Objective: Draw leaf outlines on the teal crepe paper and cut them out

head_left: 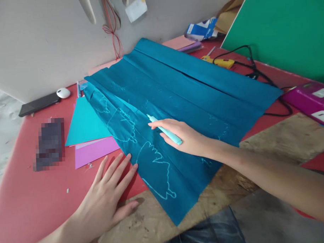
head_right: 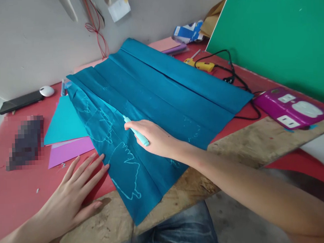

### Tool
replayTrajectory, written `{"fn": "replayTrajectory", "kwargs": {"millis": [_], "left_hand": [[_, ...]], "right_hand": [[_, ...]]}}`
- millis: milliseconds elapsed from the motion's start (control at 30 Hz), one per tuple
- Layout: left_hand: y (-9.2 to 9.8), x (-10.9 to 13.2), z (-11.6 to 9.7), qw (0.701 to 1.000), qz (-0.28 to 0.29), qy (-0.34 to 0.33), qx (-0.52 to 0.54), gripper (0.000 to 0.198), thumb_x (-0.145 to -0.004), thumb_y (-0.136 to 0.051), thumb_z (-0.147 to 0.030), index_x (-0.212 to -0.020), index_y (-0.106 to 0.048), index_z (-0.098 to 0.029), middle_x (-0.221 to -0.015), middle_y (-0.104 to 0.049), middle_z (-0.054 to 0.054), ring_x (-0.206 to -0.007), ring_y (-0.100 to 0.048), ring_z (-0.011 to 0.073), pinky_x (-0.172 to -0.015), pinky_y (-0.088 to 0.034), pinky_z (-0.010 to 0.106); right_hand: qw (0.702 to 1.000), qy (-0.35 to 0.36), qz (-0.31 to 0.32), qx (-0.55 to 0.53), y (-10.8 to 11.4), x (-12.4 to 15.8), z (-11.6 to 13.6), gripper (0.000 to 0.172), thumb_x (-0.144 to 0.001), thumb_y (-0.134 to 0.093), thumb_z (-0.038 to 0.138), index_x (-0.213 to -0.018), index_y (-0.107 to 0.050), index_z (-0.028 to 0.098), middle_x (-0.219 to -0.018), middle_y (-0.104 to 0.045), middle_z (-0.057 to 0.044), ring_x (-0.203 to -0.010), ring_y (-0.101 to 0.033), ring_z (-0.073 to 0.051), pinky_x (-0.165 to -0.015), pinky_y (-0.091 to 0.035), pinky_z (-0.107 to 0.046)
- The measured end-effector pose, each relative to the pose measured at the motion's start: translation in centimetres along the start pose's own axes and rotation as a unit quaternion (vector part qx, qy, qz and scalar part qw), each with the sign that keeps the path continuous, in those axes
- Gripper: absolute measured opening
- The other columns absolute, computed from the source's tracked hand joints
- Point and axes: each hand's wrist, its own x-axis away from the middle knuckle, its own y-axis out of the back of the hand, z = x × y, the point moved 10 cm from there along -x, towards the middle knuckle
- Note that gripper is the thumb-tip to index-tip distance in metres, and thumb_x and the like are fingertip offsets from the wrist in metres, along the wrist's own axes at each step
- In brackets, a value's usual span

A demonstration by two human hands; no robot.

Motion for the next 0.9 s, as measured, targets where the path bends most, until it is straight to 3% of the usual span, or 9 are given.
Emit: {"fn": "replayTrajectory", "kwargs": {"millis": [100, 200, 300, 367, 467, 567, 767, 900], "left_hand": [[0.2, 0.0, 0.3, 1.000, 0.002, 0.008, 0.016, 0.052, -0.096, -0.029, -0.045, -0.136, -0.038, -0.014, -0.141, -0.040, 0.013, -0.134, -0.030, 0.0283, -0.108, -0.020, 0.050], [1.1, -0.2, 0.9, 0.999, -0.027, 0.010, 0.031, 0.039, -0.096, -0.031, -0.033, -0.127, -0.048, -0.016, -0.134, -0.049, 0.010, -0.127, -0.040, 0.0263, -0.106, -0.028, 0.046], [2.4, -0.7, 1.8, 0.997, -0.078, -0.002, 0.011, 0.031, -0.092, -0.036, -0.013, -0.116, -0.055, -0.016, -0.120, -0.061, 0.008, -0.119, -0.049, 0.0233, -0.106, -0.030, 0.044], [2.5, -1.3, 2.1, 0.995, -0.086, -0.049, -0.006, 0.030, -0.092, -0.039, -0.015, -0.117, -0.055, -0.014, -0.120, -0.061, 0.009, -0.119, -0.050, 0.0238, -0.108, -0.029, 0.044], [2.1, -2.2, 1.7, 0.983, -0.079, -0.167, -0.022, 0.033, -0.094, -0.037, -0.027, -0.115, -0.056, -0.010, -0.116, -0.063, 0.012, -0.112, -0.056, 0.0242, -0.105, -0.035, 0.039], [2.6, -3.3, 1.8, 0.971, -0.100, -0.211, -0.040, 0.030, -0.094, -0.032, -0.011, -0.105, -0.060, -0.009, -0.102, -0.069, 0.011, -0.096, -0.064, 0.0213, -0.096, -0.044, 0.035], [4.1, -4.6, 1.7, 0.967, -0.116, -0.228, -0.004, 0.030, -0.094, -0.029, -0.006, -0.095, -0.058, -0.011, -0.093, -0.071, 0.008, -0.086, -0.067, 0.0182, -0.088, -0.051, 0.033], [4.8, -5.0, 2.8, 0.977, -0.131, -0.162, 0.048, 0.023, -0.093, -0.030, -0.009, -0.094, -0.053, -0.012, -0.093, -0.070, 0.010, -0.089, -0.065, 0.0171, -0.089, -0.052, 0.033]], "right_hand": [[0.999, -0.019, -0.035, -0.006, 1.3, -0.2, 0.4, 0.023, -0.088, -0.043, 0.013, -0.108, -0.052, 0.019, -0.110, -0.066, -0.007, -0.100, -0.063, -0.018, -0.081, -0.052, -0.029], [0.993, -0.055, -0.109, -0.001, 4.1, -0.2, 0.1, 0.022, -0.088, -0.042, 0.012, -0.106, -0.051, 0.019, -0.107, -0.067, -0.008, -0.091, -0.066, -0.017, -0.074, -0.053, -0.028], [0.976, -0.096, -0.197, 0.010, 7.2, 0.1, -1.0, 0.018, -0.085, -0.044, 0.011, -0.099, -0.052, 0.020, -0.105, -0.068, -0.007, -0.095, -0.065, -0.018, -0.078, -0.051, -0.030], [0.970, -0.123, -0.211, 0.018, 7.9, 0.2, -2.0, 0.017, -0.083, -0.045, 0.012, -0.096, -0.051, 0.021, -0.105, -0.068, -0.007, -0.099, -0.064, -0.020, -0.082, -0.050, -0.032], [0.975, -0.143, -0.170, 0.024, 6.9, -0.1, -3.4, 0.019, -0.080, -0.044, 0.011, -0.095, -0.050, 0.022, -0.100, -0.070, -0.009, -0.095, -0.066, -0.021, -0.075, -0.052, -0.032], [0.981, -0.147, -0.127, 0.026, 5.5, -0.3, -4.0, 0.017, -0.079, -0.045, 0.013, -0.093, -0.051, 0.022, -0.094, -0.071, -0.008, -0.084, -0.069, -0.021, -0.064, -0.052, -0.029], [0.984, -0.136, -0.110, 0.017, 5.2, -0.4, -3.1, 0.015, -0.083, -0.043, 0.017, -0.094, -0.052, 0.020, -0.093, -0.069, -0.010, -0.079, -0.067, -0.020, -0.061, -0.050, -0.028], [0.989, -0.093, -0.114, -0.012, 4.6, 0.0, 1.4, 0.013, -0.084, -0.042, 0.015, -0.090, -0.052, 0.022, -0.084, -0.068, -0.003, -0.069, -0.065, -0.013, -0.059, -0.048, -0.022]]}}
